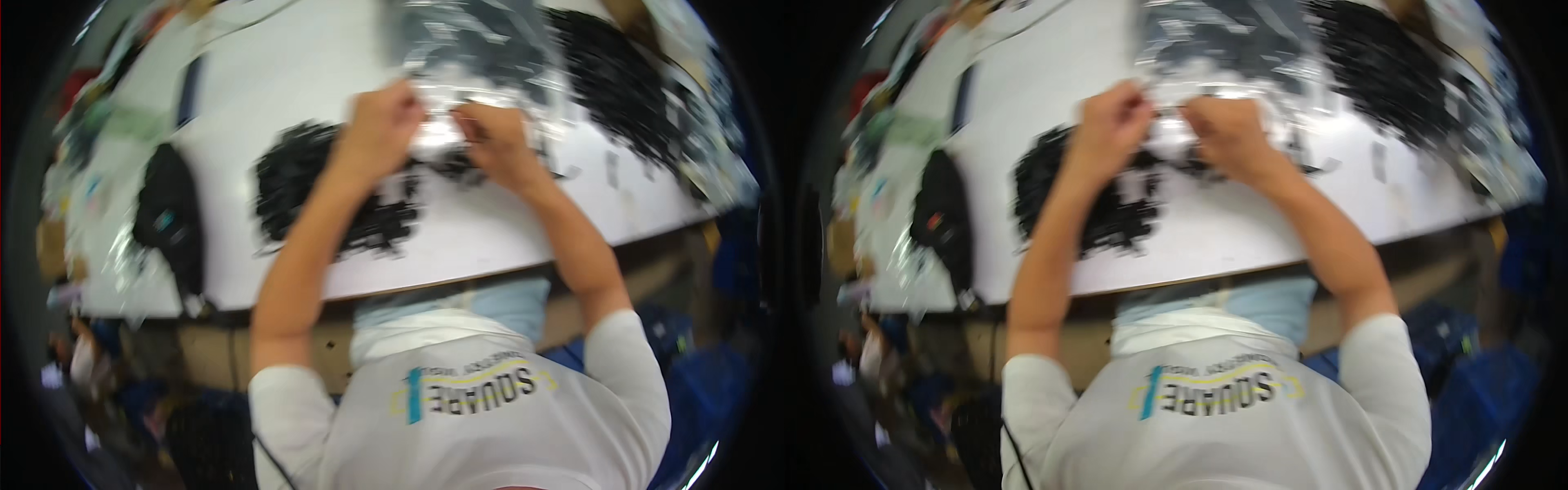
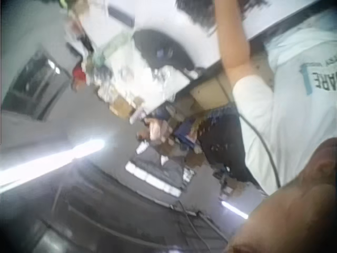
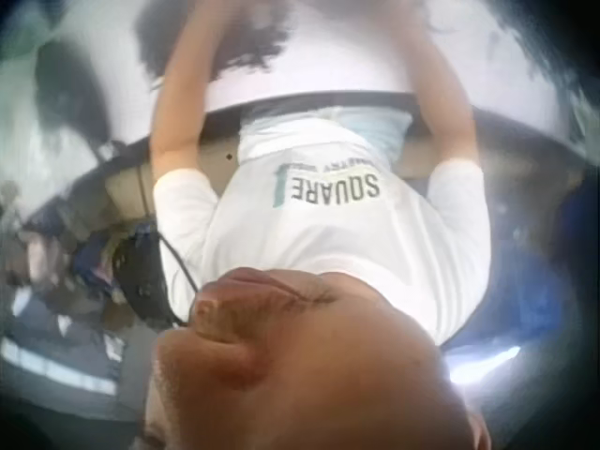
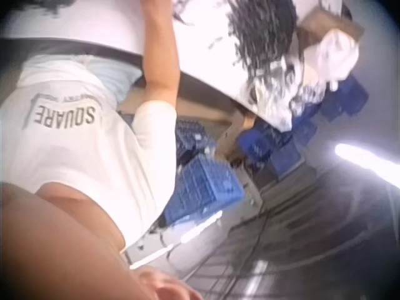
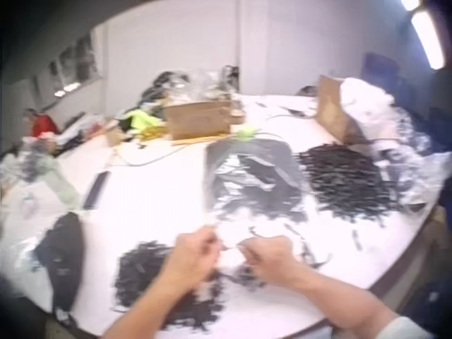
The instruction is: The person sits at a white table and repeatedly picks up small black plastic cable ties and black rubber bands. They thread the rubber bands onto the ties by hand and place the finished items into a pile on the table. The workspace contains large piles of raw materials and finished products.
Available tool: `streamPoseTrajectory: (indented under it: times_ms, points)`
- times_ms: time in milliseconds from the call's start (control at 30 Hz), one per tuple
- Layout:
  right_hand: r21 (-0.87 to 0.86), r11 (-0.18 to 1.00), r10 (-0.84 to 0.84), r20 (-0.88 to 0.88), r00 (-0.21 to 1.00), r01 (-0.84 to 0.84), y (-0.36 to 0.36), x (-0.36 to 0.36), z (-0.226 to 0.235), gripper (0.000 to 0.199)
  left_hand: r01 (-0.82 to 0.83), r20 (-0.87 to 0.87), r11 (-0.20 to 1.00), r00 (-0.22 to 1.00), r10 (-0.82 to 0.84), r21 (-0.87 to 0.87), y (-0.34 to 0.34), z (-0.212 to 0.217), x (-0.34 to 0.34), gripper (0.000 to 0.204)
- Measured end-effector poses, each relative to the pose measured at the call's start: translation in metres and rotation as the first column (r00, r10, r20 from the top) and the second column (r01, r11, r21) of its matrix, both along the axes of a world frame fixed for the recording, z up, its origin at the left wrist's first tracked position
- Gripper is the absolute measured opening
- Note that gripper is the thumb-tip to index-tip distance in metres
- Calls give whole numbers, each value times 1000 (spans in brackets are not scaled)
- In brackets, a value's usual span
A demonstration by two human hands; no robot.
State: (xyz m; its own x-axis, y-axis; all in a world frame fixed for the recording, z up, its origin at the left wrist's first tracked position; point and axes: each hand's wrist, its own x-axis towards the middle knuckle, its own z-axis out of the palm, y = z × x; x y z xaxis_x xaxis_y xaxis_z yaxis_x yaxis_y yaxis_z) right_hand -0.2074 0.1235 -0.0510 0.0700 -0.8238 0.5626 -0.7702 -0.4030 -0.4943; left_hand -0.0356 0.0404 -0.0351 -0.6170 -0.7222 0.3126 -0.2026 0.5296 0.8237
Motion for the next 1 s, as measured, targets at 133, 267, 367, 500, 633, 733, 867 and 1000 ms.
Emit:
streamPoseTrajectory:
  times_ms: [133,267,367,500,633,733,867,1000]
  points:
    - [-78,996,-28,52,998,32,-5,-7,-7,5,-25,14,988,1000,23,155,0,1,-6,14]
    - [-32,998,-57,-28,998,57,-3,-10,-2,4,4,-44,970,999,6,242,-2,0,-10,15]
    - [-108,993,-53,-64,997,46,-4,-8,-7,5,21,-56,968,998,-7,252,0,-1,-10,15]
    - [-86,995,-57,-152,987,45,-3,-3,-5,5,29,-13,973,1000,-27,228,4,-1,-7,14]
    - [112,990,-40,-329,943,81,1,1,-1,14,12,88,999,996,-17,53,8,1,-7,13]
    - [148,989,42,-405,913,19,7,2,0,9,14,90,999,996,-16,30,15,1,-12,14]
    - [107,994,26,-405,914,19,8,4,3,13,-18,81,991,997,8,131,17,-2,-13,14]
    - [78,996,0,-392,920,34,8,-1,-1,15,-14,6,960,1000,13,280,18,1,-14,15]
